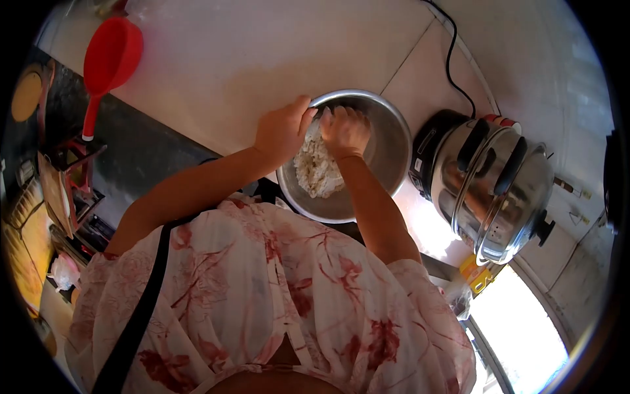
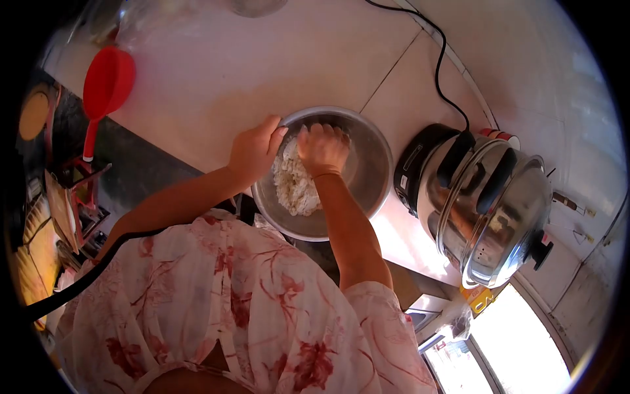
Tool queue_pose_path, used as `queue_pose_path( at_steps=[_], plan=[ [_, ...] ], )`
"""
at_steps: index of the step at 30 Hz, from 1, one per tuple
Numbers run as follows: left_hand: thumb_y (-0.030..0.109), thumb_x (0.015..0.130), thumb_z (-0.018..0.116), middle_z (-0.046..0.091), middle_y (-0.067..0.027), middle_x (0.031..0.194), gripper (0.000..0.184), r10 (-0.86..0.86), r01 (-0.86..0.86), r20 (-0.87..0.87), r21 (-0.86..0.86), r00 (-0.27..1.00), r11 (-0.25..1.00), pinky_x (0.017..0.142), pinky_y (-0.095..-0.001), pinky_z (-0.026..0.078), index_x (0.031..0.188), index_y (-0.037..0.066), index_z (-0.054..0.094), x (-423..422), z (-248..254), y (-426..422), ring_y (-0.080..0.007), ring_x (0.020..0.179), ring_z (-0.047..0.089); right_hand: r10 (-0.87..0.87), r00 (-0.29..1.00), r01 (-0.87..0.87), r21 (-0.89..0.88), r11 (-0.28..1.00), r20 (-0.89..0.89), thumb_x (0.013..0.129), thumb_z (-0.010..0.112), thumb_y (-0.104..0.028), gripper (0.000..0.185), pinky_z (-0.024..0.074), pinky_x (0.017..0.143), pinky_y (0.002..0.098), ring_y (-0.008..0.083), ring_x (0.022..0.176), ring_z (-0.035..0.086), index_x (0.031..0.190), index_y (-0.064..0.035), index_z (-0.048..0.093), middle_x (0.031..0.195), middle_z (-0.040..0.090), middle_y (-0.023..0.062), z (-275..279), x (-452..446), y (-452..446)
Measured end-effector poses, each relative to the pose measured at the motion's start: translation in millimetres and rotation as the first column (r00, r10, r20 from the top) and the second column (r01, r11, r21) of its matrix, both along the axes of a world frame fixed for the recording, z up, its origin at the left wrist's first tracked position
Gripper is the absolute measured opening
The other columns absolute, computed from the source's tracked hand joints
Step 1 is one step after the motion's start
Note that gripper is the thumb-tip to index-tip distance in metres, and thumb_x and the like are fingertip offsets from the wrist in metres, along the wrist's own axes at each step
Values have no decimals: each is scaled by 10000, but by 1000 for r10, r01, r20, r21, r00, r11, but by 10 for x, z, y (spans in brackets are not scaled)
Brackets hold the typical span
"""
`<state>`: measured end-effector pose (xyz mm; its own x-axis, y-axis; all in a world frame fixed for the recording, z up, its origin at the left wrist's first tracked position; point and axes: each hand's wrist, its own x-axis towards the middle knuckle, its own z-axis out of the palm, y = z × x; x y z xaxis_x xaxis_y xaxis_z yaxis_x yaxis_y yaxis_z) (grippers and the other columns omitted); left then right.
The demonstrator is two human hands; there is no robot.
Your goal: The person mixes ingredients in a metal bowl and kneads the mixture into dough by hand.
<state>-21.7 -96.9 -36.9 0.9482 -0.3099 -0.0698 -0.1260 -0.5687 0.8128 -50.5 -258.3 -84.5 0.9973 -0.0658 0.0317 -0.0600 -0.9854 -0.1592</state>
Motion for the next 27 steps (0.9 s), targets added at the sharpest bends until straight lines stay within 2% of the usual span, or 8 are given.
queue_pose_path(
  at_steps=[7,11,14,16,18,20,22,27],
  plan=[
    [257,940,498,570,-160,640,188,37,-39,72,17,997,999,522,-458,417,917,72,507,-53,-29,-5,-381,601,564,-59,996,60,-13,998,65,799,586,-313,246,478,715,440,292,753,602,670,-105,561,695,607,67,16,-57,33],
    [276,941,485,590,-151,641,211,52,-59,140,46,989,997,528,-468,426,888,73,511,-42,-3,-42,-372,603,578,-92,989,58,257,965,119,826,603,-335,250,482,670,467,310,726,614,784,-90,627,703,621,82,162,-140,-55],
    [289,942,478,598,-147,643,223,19,-27,101,76,995,997,526,-463,433,896,76,523,-12,-32,-50,-364,604,589,-61,998,65,491,869,-24,881,538,-384,346,487,681,485,365,742,633,911,-64,666,757,648,147,741,-292,-169],
    [293,943,475,601,-145,643,228,13,-23,110,88,994,996,527,-464,437,895,76,526,-23,-4,-57,-362,606,593,-116,960,191,292,937,-255,899,477,-418,425,493,711,478,375,774,644,884,-44,678,797,648,189,847,-257,-218],
    [297,943,473,604,-143,643,233,10,-23,118,106,993,994,528,-464,441,894,77,529,-18,-7,-54,-359,607,597,-116,944,209,290,934,-307,902,440,-448,486,490,737,481,372,839,641,841,-34,687,880,644,224,922,-273,-159],
    [293,941,477,610,-142,648,227,14,-31,146,119,989,992,530,-464,447,893,77,529,-21,-45,-64,-352,608,603,-168,907,240,145,960,-387,885,477,-442,454,492,762,463,370,870,629,825,-45,690,931,642,211,916,-384,50],
    [295,942,477,605,-145,648,218,20,-32,115,104,993,994,535,-467,440,904,88,533,-18,-55,-69,-359,616,599,-59,966,49,-48,998,-250,857,531,-417,363,464,826,438,300,976,572,891,-92,688,983,597,95,794,-634,180],
    [274,941,482,596,-135,641,210,13,-25,127,99,992,995,525,-462,434,876,76,514,-56,-11,-13,-352,599,587,9,1000,-12,-109,994,-26,749,626,-350,260,425,809,433,257,927,566,867,-119,611,960,589,52,571,-885,386]
  ],
)
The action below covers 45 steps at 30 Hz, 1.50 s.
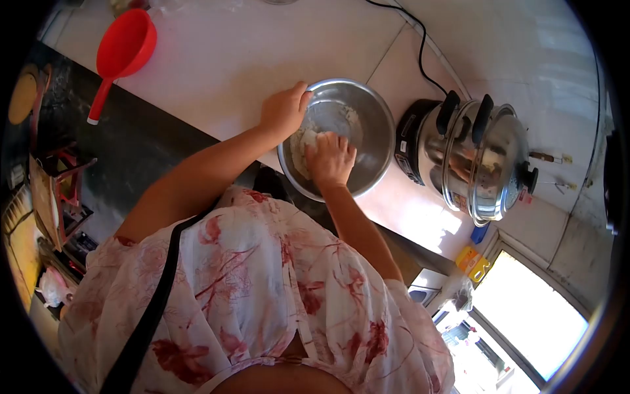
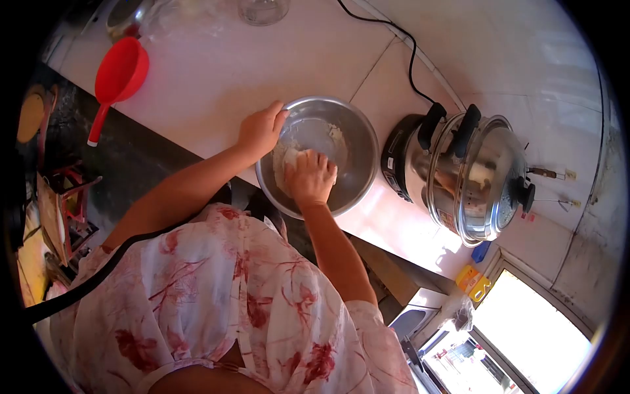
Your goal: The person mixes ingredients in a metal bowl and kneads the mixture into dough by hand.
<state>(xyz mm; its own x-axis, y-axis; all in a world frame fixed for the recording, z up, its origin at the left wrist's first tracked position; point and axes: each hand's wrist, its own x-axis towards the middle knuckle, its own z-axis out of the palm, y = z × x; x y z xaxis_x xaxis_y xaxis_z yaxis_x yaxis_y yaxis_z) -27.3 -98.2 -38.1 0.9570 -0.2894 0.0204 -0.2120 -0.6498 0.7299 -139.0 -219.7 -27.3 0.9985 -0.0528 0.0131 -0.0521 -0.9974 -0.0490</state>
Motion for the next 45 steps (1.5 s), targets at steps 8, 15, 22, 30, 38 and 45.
queue_pose_path(
  at_steps=[8,15,22,30,38,45],
  plan=[
    [209,928,513,556,-157,628,172,-40,33,-43,-142,998,989,517,-454,416,858,55,482,3,3,54,-381,594,555,78,991,-87,80,993,109,707,632,-324,243,454,701,433,269,850,565,781,-95,595,847,569,63,-276,448,-307],
    [202,929,510,547,-161,622,153,-79,54,-145,-169,986,984,508,-452,409,884,57,486,26,18,66,-383,585,553,44,991,-66,175,982,125,742,606,-297,230,475,608,437,309,711,587,684,-80,557,745,576,100,-456,751,-429],
    [222,933,504,558,-159,627,166,-33,20,-101,-122,994,992,506,-461,408,901,59,490,-3,40,54,-387,581,554,-58,994,38,211,977,88,796,590,-306,253,480,638,440,325,701,593,692,-77,563,730,601,115,-428,760,-396],
    [258,939,494,577,-151,638,200,-57,54,-22,-96,998,994,526,-468,418,901,62,492,11,-5,26,-375,599,568,-189,981,164,328,930,45,887,526,-357,308,498,716,456,337,809,626,853,-71,637,811,644,120,-116,692,-771],
    [243,932,503,570,-155,632,177,-53,52,-41,-33,998,998,530,-463,419,897,70,494,12,13,13,-375,596,570,-424,775,443,-76,894,-469,867,566,-324,271,532,762,434,315,942,651,939,-82,665,1009,666,168,-65,923,-671],
    [254,933,499,582,-154,633,194,-11,10,27,9,1000,1000,536,-460,433,891,65,493,2,-5,-6,-366,599,581,-227,941,283,214,935,-250,827,604,-236,164,513,743,413,338,859,636,892,-98,665,935,667,127,-249,875,-868]
  ],
)
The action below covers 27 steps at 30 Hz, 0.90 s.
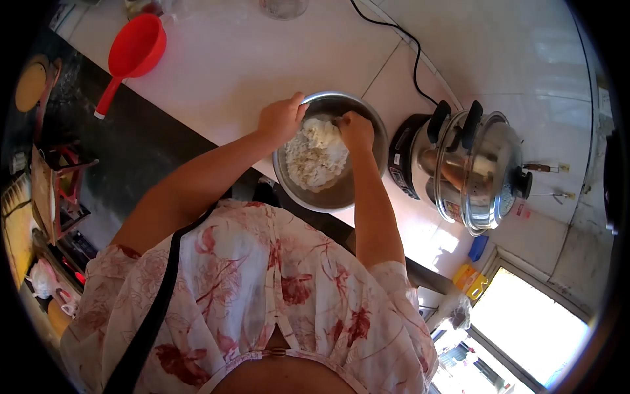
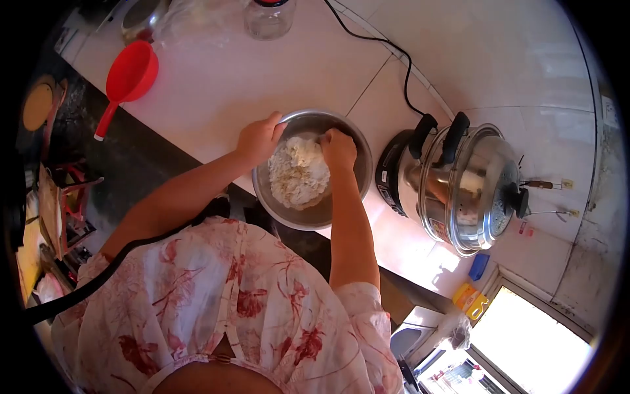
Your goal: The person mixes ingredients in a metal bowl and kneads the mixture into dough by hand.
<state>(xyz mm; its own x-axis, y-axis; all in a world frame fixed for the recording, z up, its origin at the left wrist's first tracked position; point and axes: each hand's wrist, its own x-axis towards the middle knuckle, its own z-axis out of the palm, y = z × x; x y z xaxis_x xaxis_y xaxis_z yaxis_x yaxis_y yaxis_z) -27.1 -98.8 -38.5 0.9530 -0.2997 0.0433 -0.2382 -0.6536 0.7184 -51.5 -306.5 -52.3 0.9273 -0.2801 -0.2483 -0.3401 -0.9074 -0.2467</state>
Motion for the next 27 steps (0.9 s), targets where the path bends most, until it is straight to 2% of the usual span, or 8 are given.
queue_pose_path(
  at_steps=[4,7,10,14,16,17,21,27],
  plan=[
    [254,932,497,591,-156,640,190,-3,4,-48,19,999,1000,541,-463,438,913,65,500,-5,27,2,-362,604,588,12,967,-77,246,966,254,831,594,-261,171,492,730,437,347,837,619,865,-104,652,924,649,132,385,-324,59],
    [253,931,499,597,-154,648,184,-7,8,-63,21,998,1000,543,-465,439,922,69,503,-11,7,2,-362,611,592,183,972,-212,218,953,144,845,580,-295,205,487,752,431,344,859,607,887,-106,648,950,635,123,360,-536,67],
    [258,929,502,601,-152,654,178,3,-2,-59,26,998,1000,543,-465,440,924,80,505,1,8,-5,-362,617,595,-19,991,-12,226,974,134,858,568,-316,233,475,785,420,324,913,593,921,-104,640,1010,609,116,387,-361,26],
    [271,927,504,601,-154,661,174,5,-3,-61,35,998,999,544,-467,441,921,97,507,1,-13,-12,-368,628,597,92,961,-161,258,953,260,875,544,-326,238,463,818,414,307,964,577,957,-120,631,1010,587,120,179,-136,135],
    [273,926,504,600,-155,662,181,0,2,-44,36,999,999,542,-466,439,915,92,504,2,-17,-6,-371,625,593,360,904,-386,78,919,231,884,528,-314,219,461,824,424,300,953,579,949,-127,620,953,590,110,-150,-164,309],
    [275,926,504,598,-156,662,188,0,1,-29,33,1000,999,540,-465,438,910,87,501,-2,-27,0,-374,623,589,356,859,-327,-141,935,368,859,543,-301,201,468,788,436,299,890,583,901,-112,597,897,587,97,-204,-283,433],
    [266,926,507,586,-156,654,193,-40,43,-80,37,996,998,536,-464,427,896,76,493,-7,55,13,-379,621,580,299,866,-213,-246,946,401,773,593,-308,217,476,691,438,298,797,578,807,-96,558,825,581,86,-241,-340,585],
    [244,923,516,552,-164,618,190,-80,74,-126,-51,989,996,515,-463,406,882,63,476,20,52,30,-391,596,556,256,914,-220,-146,965,314,769,600,-323,246,481,639,449,308,714,595,707,-91,546,721,586,100,-289,-155,526]
  ],
)
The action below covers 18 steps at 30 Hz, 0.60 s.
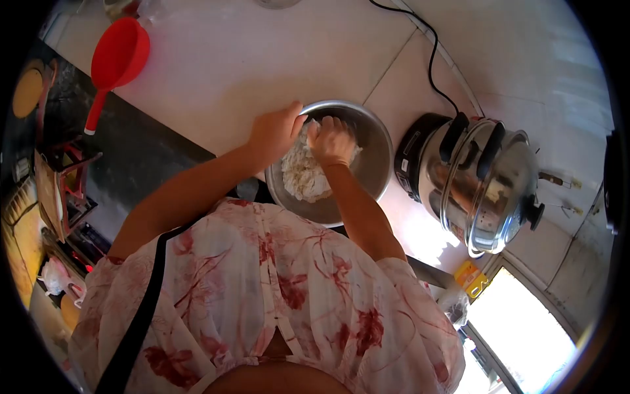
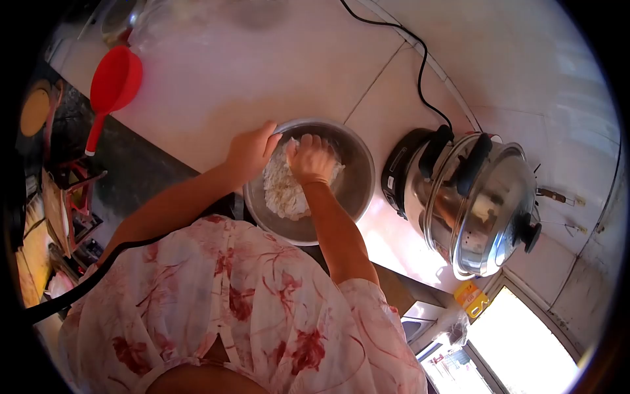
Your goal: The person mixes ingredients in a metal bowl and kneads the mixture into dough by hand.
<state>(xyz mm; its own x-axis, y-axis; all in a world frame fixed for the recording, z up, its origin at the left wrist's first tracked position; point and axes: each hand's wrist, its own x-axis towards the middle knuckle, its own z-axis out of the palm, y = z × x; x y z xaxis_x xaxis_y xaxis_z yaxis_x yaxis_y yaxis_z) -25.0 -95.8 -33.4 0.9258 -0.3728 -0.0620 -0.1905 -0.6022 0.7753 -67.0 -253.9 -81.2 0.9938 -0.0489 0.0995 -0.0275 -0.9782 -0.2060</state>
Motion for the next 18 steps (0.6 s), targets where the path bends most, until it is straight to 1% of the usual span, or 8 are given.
queue_pose_path(
  at_steps=[4,6,8,12,13,15,16,18],
  plan=[
    [234,922,514,557,-156,605,179,-30,29,10,24,1000,999,503,-460,413,886,63,478,-3,-13,2,-379,575,561,-52,997,54,27,998,-62,775,595,-336,282,486,603,445,308,660,604,638,-95,545,665,600,103,-11,77,-14],
    [232,920,511,567,-146,596,174,-37,36,33,46,999,998,498,-456,423,893,62,483,7,-8,-1,-363,561,572,-56,998,56,29,998,-9,776,592,-350,307,490,582,446,310,617,609,608,-97,546,634,611,105,-38,99,-26],
    [237,927,513,553,-169,616,181,-5,5,34,23,999,1000,511,-470,402,882,65,480,-19,-16,1,-397,593,553,-69,998,69,35,997,9,788,583,-357,315,492,584,450,311,618,613,611,-99,550,633,612,104,-29,108,-13],
    [245,927,514,562,-166,618,185,13,-13,85,-1,996,1000,516,-471,407,884,66,486,-66,-7,-10,-392,592,558,-113,993,115,79,990,-20,827,556,-381,346,493,596,460,326,650,621,654,-83,589,666,628,116,33,91,4],
    [245,925,516,565,-163,617,184,22,-25,92,36,995,999,520,-473,410,885,68,489,-56,-11,-14,-389,592,562,-111,994,111,76,991,1,827,556,-381,346,493,596,460,326,650,621,654,-83,589,666,628,116,31,100,-18],
    [246,924,517,569,-159,617,183,21,-27,102,66,995,997,524,-474,413,885,69,491,-29,-20,-11,-385,592,566,-110,991,127,299,946,-73,843,547,-394,355,490,630,469,354,683,620,727,-67,626,719,645,137,33,53,-110],
    [250,925,515,576,-157,622,186,20,-27,100,71,995,997,530,-475,419,887,69,493,-41,-17,-9,-382,596,572,-115,991,131,291,948,-74,843,547,-394,355,490,630,469,354,683,620,727,-67,626,719,645,137,260,5,-118],
    [254,925,512,582,-155,626,189,10,-17,99,70,995,997,535,-475,424,888,69,494,-41,-11,-1,-378,599,578,-110,955,226,438,870,-274,845,548,-404,357,484,680,477,365,755,618,807,-63,647,830,655,166,680,-102,-120]
  ],
)
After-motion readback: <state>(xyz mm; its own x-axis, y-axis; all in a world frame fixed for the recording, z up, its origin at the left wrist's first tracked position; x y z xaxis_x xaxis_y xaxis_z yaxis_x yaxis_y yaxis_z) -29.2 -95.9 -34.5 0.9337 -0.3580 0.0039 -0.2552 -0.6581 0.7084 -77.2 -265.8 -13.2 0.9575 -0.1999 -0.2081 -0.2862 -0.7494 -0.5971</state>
